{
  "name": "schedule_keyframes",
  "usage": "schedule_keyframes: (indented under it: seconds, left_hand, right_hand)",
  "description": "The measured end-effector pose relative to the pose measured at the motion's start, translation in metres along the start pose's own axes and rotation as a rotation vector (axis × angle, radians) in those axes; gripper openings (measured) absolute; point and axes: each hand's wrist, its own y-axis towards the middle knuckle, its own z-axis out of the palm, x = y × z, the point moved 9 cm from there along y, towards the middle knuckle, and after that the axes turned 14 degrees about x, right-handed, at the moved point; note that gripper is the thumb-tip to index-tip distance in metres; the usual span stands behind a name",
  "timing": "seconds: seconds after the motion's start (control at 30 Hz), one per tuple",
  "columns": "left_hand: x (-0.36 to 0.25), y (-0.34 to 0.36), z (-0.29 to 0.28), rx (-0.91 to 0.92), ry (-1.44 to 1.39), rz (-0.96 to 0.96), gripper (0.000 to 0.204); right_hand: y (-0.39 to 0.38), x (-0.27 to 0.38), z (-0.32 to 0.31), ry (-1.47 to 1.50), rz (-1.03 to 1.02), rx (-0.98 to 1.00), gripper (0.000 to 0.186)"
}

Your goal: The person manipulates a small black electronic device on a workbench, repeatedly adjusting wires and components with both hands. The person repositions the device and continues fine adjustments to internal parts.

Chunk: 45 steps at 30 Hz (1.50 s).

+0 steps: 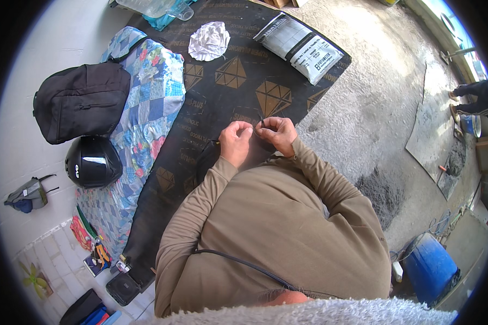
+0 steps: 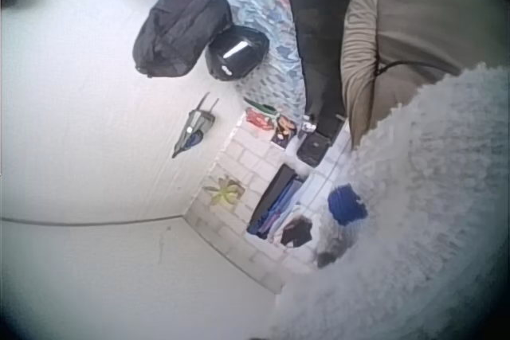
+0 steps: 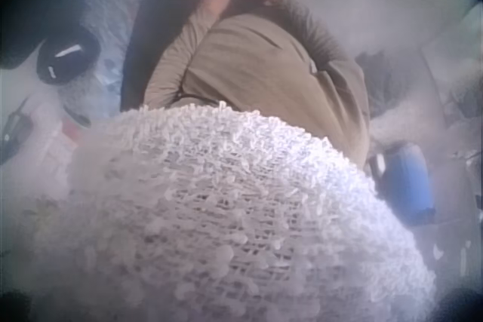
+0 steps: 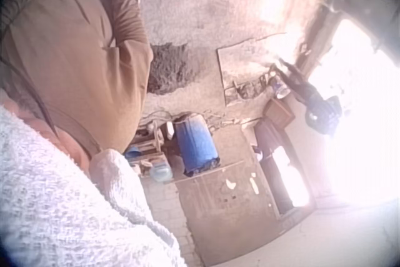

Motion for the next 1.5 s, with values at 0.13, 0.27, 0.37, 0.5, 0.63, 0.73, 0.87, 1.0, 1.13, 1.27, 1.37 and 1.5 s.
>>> schedule_keyframes:
  seconds: [0.13, 0.27, 0.37, 0.5, 0.63, 0.73, 0.87, 1.0, 1.13, 1.27, 1.37, 1.5]
  left_hand:
    - [-0.001, 0.000, 0.000, 0.004, 0.009, -0.014, 0.015]
    - [-0.001, 0.001, 0.000, 0.008, 0.040, 0.005, 0.015]
    - [-0.003, 0.000, 0.000, 0.027, 0.063, 0.020, 0.015]
    - [-0.001, 0.000, 0.001, 0.032, 0.067, 0.029, 0.015]
    - [0.001, 0.000, 0.000, 0.036, 0.054, 0.054, 0.015]
    - [-0.001, 0.000, 0.001, 0.041, 0.072, 0.052, 0.015]
    - [-0.003, 0.000, 0.000, 0.031, 0.126, 0.070, 0.015]
    - [-0.010, 0.000, 0.000, 0.033, 0.171, 0.094, 0.016]
    - [-0.013, 0.001, -0.001, 0.034, 0.210, 0.097, 0.019]
    - [-0.017, 0.001, -0.001, 0.024, 0.183, 0.065, 0.015]
    - [-0.018, 0.002, -0.002, 0.038, 0.203, 0.052, 0.015]
    - [-0.017, 0.003, -0.001, 0.053, 0.249, 0.044, 0.021]
  right_hand:
    - [0.002, -0.002, -0.002, -0.053, -0.022, 0.000, 0.012]
    - [0.001, -0.003, -0.001, -0.014, -0.002, 0.001, 0.012]
    - [-0.001, -0.001, 0.001, 0.036, 0.030, 0.005, 0.011]
    - [-0.002, -0.001, 0.002, 0.069, 0.056, 0.006, 0.010]
    - [-0.002, 0.001, 0.003, 0.067, 0.060, 0.000, 0.010]
    - [-0.004, 0.004, 0.004, 0.066, 0.074, -0.008, 0.010]
    - [-0.003, 0.003, 0.004, 0.066, 0.071, -0.009, 0.011]
    - [-0.005, 0.010, 0.003, -0.017, 0.052, -0.025, 0.011]
    - [-0.005, 0.015, 0.001, -0.103, 0.046, -0.027, 0.011]
    - [-0.004, 0.005, -0.001, 0.010, 0.073, -0.043, 0.012]
    - [-0.004, 0.011, -0.002, -0.052, 0.048, -0.052, 0.013]
    - [-0.002, 0.028, -0.004, -0.311, -0.091, -0.067, 0.014]
